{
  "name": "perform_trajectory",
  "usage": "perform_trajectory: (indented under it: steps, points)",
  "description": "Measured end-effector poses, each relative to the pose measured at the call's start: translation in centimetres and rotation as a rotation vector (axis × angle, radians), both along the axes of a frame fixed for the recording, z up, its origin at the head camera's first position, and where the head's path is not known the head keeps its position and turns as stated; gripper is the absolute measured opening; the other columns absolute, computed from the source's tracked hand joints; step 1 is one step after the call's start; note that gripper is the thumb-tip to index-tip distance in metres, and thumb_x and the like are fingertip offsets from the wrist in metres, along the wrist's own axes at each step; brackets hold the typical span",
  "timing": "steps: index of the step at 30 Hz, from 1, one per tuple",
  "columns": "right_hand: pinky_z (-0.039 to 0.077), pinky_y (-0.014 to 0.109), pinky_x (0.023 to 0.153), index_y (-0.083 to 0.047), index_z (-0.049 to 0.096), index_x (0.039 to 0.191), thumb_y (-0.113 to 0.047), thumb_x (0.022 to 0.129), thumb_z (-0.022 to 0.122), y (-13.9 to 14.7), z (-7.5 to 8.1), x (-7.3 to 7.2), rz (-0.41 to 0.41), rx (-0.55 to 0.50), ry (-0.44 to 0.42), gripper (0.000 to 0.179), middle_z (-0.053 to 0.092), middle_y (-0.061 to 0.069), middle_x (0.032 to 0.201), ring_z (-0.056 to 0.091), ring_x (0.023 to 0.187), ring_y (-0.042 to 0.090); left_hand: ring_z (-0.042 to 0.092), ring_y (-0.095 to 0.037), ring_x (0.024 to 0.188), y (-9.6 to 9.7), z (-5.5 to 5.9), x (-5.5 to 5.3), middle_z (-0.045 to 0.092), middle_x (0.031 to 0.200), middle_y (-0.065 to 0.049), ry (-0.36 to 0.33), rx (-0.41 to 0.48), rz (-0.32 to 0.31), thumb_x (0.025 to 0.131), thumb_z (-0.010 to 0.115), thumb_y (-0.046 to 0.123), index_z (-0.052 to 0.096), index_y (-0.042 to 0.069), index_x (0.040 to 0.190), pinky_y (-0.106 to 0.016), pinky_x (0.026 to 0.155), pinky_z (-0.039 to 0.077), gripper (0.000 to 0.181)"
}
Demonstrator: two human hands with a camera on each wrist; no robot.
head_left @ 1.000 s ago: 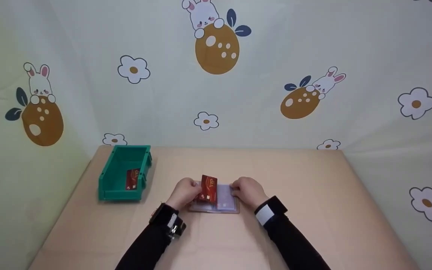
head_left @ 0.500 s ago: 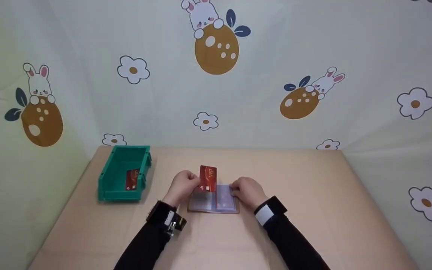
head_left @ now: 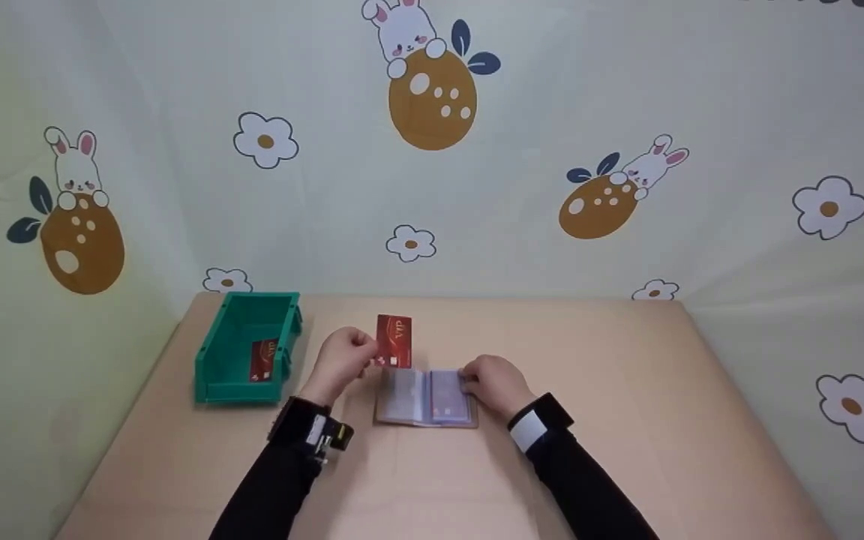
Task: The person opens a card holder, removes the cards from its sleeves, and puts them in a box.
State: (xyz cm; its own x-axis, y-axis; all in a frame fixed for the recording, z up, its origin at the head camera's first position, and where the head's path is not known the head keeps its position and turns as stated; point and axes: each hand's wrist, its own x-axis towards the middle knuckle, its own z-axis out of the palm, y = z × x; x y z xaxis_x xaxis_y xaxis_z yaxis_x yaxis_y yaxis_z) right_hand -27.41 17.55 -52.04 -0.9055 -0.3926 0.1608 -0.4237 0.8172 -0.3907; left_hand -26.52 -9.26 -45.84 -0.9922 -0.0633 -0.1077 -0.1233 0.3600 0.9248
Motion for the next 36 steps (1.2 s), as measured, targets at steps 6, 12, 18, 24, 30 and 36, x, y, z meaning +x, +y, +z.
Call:
perform_trajectory:
  steps: [6,12,18,24,30,36]
  points:
    - [0.052,0.041,0.083,-0.003,0.076,0.103,-0.009,0.084,0.077,0.1,-0.1,-0.1,0.005,0.001,0.001,0.02,0.072,0.01,0.097,0.068,0.091,0.027,0.051,-0.017,0.064,-3.2,1.5,-0.5,0.056,0.08,-0.008,0.031,-0.047,0.018,0.092,0.056,0.009,0.06,-0.002,0.097,-0.026,0.057,0.043,0.013]
    - [0.052,0.041,0.083,-0.003,0.076,0.103,-0.01,0.084,0.077,0.1,-0.1,-0.1,-0.002,0.008,0.002,0.021,0.072,0.01,0.096,0.067,0.091,0.027,0.053,-0.021,0.075,-6.7,2.8,-0.8,0.059,0.093,-0.012,-0.013,-0.118,0.057,0.097,0.053,0.018,0.061,-0.003,0.113,-0.029,0.064,0.043,0.028]
    - [0.052,0.041,0.084,-0.003,0.076,0.103,-0.011,0.084,0.077,0.0,0.0,-0.1,-0.006,0.004,-0.006,0.021,0.072,0.01,0.097,0.067,0.093,0.027,0.051,-0.027,0.091,-9.9,3.2,-0.6,0.056,0.112,-0.018,-0.06,-0.178,0.119,0.102,0.047,0.026,0.053,-0.005,0.13,-0.033,0.07,0.043,0.042]
    - [0.052,0.041,0.083,-0.003,0.076,0.104,-0.011,0.084,0.077,0.0,-0.1,-0.1,-0.003,-0.005,-0.003,0.021,0.072,0.01,0.097,0.067,0.092,0.027,0.049,-0.034,0.108,-12.7,3.0,-0.4,0.052,0.125,-0.026,-0.073,-0.231,0.174,0.103,0.041,0.025,0.048,-0.009,0.134,-0.047,0.09,0.044,0.046]
    - [0.052,0.041,0.082,-0.004,0.077,0.103,-0.011,0.083,0.078,0.1,-0.1,-0.1,0.002,-0.007,0.006,0.021,0.072,0.01,0.095,0.067,0.09,0.027,0.048,-0.029,0.083,-14.6,2.5,-0.4,0.053,0.089,-0.016,-0.053,-0.308,0.269,0.102,0.04,0.021,0.058,-0.009,0.103,-0.038,0.068,0.039,0.034]
    - [0.052,0.041,0.082,-0.004,0.077,0.102,-0.011,0.082,0.078,0.1,-0.1,-0.1,0.009,-0.01,0.005,0.021,0.072,0.01,0.095,0.067,0.09,0.027,0.042,-0.026,0.07,-15.6,1.7,-0.5,0.04,0.071,-0.008,-0.096,-0.376,0.304,0.098,0.04,0.012,0.047,0.003,0.075,-0.037,0.062,0.032,0.026]
